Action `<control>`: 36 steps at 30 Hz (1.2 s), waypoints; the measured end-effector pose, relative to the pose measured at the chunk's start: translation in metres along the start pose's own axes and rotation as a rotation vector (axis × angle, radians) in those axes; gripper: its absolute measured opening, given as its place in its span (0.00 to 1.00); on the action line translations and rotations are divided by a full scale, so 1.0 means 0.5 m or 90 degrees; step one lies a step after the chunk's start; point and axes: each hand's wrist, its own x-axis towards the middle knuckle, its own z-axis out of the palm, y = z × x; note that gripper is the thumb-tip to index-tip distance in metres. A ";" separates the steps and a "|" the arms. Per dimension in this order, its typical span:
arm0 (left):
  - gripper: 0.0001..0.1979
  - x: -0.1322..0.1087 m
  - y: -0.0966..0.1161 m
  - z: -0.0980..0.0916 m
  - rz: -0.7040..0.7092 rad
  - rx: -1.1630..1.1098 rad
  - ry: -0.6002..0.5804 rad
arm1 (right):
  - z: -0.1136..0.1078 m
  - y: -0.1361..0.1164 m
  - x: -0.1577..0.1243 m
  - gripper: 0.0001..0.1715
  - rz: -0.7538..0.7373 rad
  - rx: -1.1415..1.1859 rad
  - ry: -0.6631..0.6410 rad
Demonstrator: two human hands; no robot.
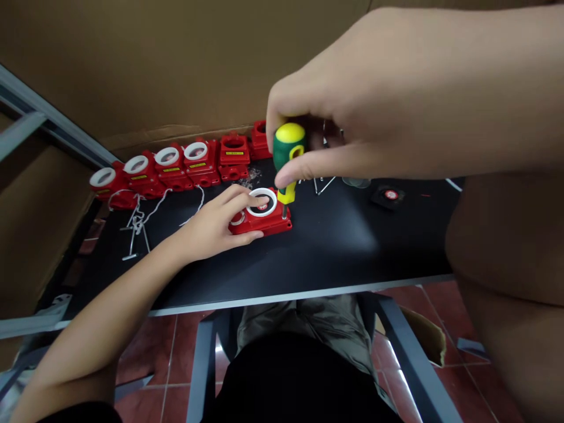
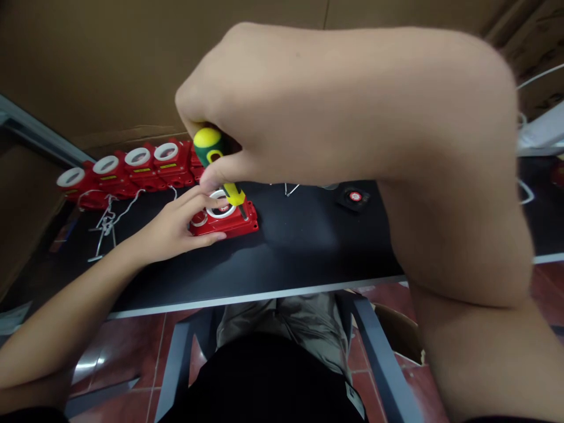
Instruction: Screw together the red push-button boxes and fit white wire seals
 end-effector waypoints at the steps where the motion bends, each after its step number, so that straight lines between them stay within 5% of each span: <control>1: 0.26 -0.001 -0.001 0.000 -0.001 0.002 0.000 | 0.002 -0.012 0.006 0.28 0.000 -0.077 -0.003; 6: 0.28 -0.003 -0.002 0.002 0.000 0.023 -0.004 | 0.017 -0.061 0.021 0.55 0.078 -0.297 -0.045; 9: 0.28 -0.003 -0.004 0.004 0.011 0.022 0.000 | 0.019 -0.058 0.019 0.44 0.067 -0.229 -0.033; 13: 0.28 -0.003 -0.003 0.005 -0.005 0.012 -0.008 | 0.006 -0.024 0.011 0.16 -0.088 -0.014 -0.013; 21: 0.27 0.000 0.000 -0.001 -0.013 0.002 -0.019 | -0.021 0.030 -0.004 0.20 -0.166 0.073 -0.040; 26: 0.27 -0.001 0.001 -0.001 0.001 0.005 -0.014 | -0.018 0.015 0.008 0.16 -0.086 -0.034 0.006; 31: 0.29 -0.004 -0.002 0.000 -0.013 0.012 -0.020 | -0.011 -0.026 0.026 0.32 0.077 -0.170 0.003; 36: 0.30 -0.007 -0.007 0.001 -0.006 0.025 -0.014 | 0.003 -0.036 0.020 0.34 0.068 -0.153 0.034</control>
